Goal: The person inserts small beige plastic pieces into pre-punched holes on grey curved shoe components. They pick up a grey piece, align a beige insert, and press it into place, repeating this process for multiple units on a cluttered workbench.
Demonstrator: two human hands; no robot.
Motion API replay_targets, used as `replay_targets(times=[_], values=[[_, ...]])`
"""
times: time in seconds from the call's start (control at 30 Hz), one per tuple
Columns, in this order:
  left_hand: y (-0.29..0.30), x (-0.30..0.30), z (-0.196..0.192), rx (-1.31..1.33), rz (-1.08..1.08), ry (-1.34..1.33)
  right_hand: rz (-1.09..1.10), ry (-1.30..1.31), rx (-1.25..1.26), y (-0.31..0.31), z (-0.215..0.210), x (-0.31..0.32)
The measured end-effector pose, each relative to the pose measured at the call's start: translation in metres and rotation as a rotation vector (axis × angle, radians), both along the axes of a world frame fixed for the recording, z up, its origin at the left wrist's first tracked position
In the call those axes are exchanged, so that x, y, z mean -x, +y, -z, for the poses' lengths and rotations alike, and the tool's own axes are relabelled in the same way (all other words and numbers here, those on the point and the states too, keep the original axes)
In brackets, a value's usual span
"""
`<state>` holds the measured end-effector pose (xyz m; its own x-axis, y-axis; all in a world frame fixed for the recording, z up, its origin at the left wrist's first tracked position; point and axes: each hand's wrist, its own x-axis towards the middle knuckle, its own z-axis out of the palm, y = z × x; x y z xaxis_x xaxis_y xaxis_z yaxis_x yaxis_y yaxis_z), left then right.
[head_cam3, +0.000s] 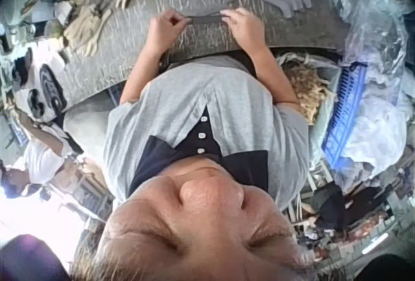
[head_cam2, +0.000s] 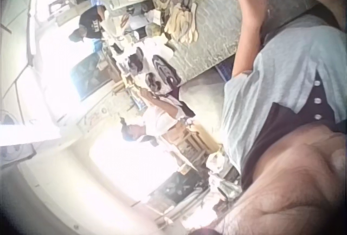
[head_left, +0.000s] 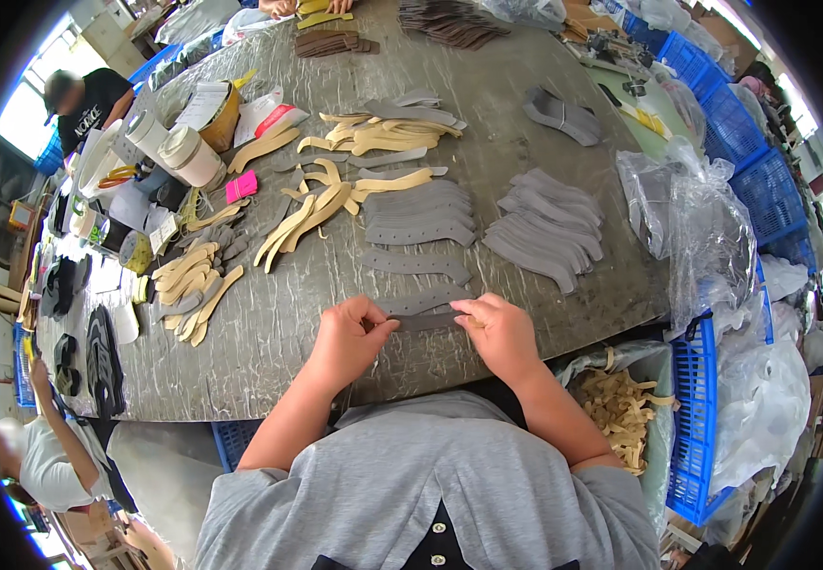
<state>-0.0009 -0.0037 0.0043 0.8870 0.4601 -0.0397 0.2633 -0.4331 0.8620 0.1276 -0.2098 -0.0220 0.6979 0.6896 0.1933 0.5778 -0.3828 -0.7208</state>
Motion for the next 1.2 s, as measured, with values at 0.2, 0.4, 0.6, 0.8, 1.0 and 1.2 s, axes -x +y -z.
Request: replay_targets(times=[0.2,0.4,0.6,0.8,1.0,1.2], values=[[0.003,-0.002,-0.003,0.257,-0.072,-0.097,0.350,-0.167,0.205,-0.046,-0.003,-0.052],[-0.006,0.000,-0.017,0.565,0.021,-0.111,0.624,-0.322,0.270,-0.041,0.017,-0.103],[0.002,0.009,-0.014,0.571,0.351,-0.332,0.575,-0.402,0.154,-0.018,-0.031,-0.076],[-0.011,-0.002,-0.024,0.147,0.438,-0.320,-0.201,0.159,-0.221,0.029,-0.069,0.018],[-0.019,-0.006,-0.024,-0.350,0.451,-0.240,-0.219,0.161,-0.229,0.036,-0.067,0.029],[-0.019,-0.003,-0.019,-0.335,0.485,-0.227,-0.255,0.244,-0.162,0.035,-0.064,0.027]])
